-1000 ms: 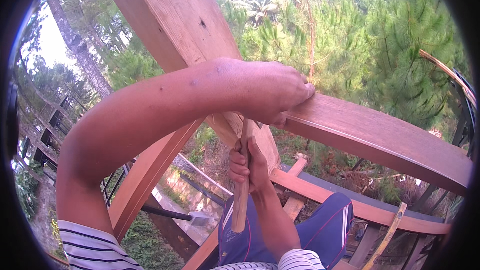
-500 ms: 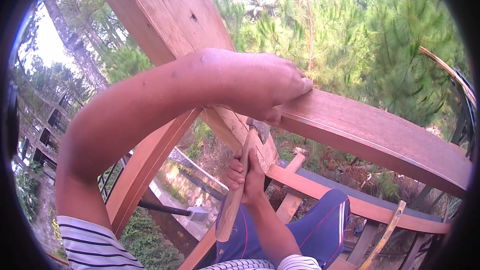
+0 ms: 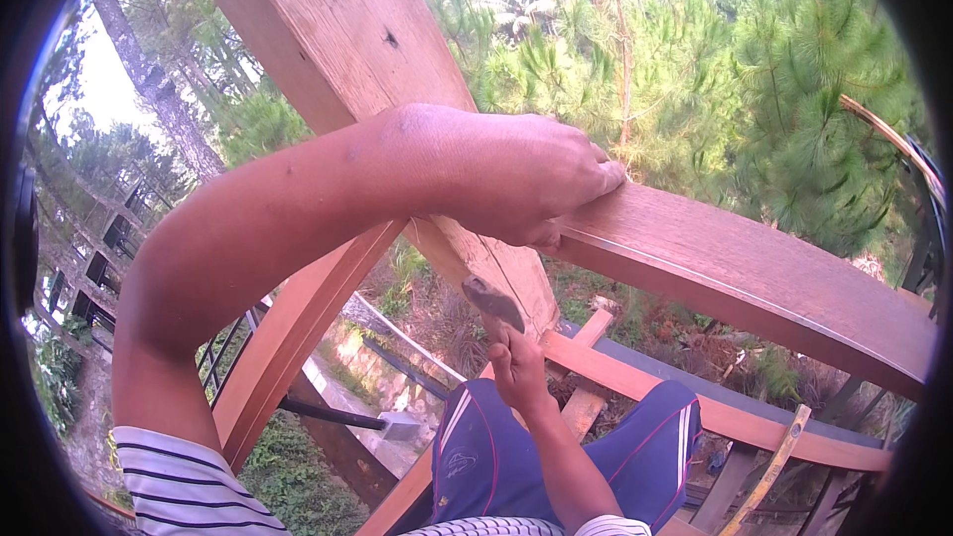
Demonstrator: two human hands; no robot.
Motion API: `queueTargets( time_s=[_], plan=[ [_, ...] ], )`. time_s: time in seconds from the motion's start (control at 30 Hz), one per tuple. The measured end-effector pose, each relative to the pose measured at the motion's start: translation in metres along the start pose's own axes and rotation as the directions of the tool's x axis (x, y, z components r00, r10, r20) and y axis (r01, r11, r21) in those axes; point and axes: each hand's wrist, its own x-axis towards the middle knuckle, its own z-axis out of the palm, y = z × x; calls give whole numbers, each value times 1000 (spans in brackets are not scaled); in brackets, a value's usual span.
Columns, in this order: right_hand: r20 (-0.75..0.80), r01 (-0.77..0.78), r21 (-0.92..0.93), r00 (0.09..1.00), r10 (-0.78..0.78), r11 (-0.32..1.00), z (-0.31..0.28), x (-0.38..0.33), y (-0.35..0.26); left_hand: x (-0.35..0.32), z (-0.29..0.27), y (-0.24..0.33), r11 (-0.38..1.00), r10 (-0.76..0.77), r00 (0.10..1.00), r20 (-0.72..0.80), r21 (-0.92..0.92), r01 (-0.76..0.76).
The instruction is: The person assembles a wooden railing by hammering nails into wooden beams. They use a spirit level to check alignment and adjust the wood pieces as needed. The person also uses a hammer to secure the nails and ensure the structure is stable.
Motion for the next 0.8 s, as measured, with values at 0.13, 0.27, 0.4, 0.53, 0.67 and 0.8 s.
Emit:
queueTargets(
  time_s=[0.13, 0.27, 0.4, 0.53, 0.67, 0.8],
  plan=[
    [160, 536, -417, 838, -522, 734, -17, 22, 9, -2, -1, 0, 999, 0, 1000, 4, -38, 1],
    [222, 472, -427, 882, -417, 771, -27, 71, 1, -1, -2, 1, 999, 12, 1000, -2, -51, -12],
    [313, 736, -186, 673, -670, 651, -21, 92, -11, -1, -2, 0, 996, 13, 1000, 12, -87, -12],
    [118, 305, -446, 952, -282, 842, 0, 97, -8, -3, -2, -1, 996, 52, 998, -33, -66, -54],
    [235, 661, -136, 745, -624, 738, 9, 89, 4, -3, -2, -1, 997, 58, 998, -10, -59, -58],
    [166, 539, -230, 842, -513, 810, 5, 78, 8, -2, -1, -2, 994, 100, 994, -50, -29, -101]
  ],
)
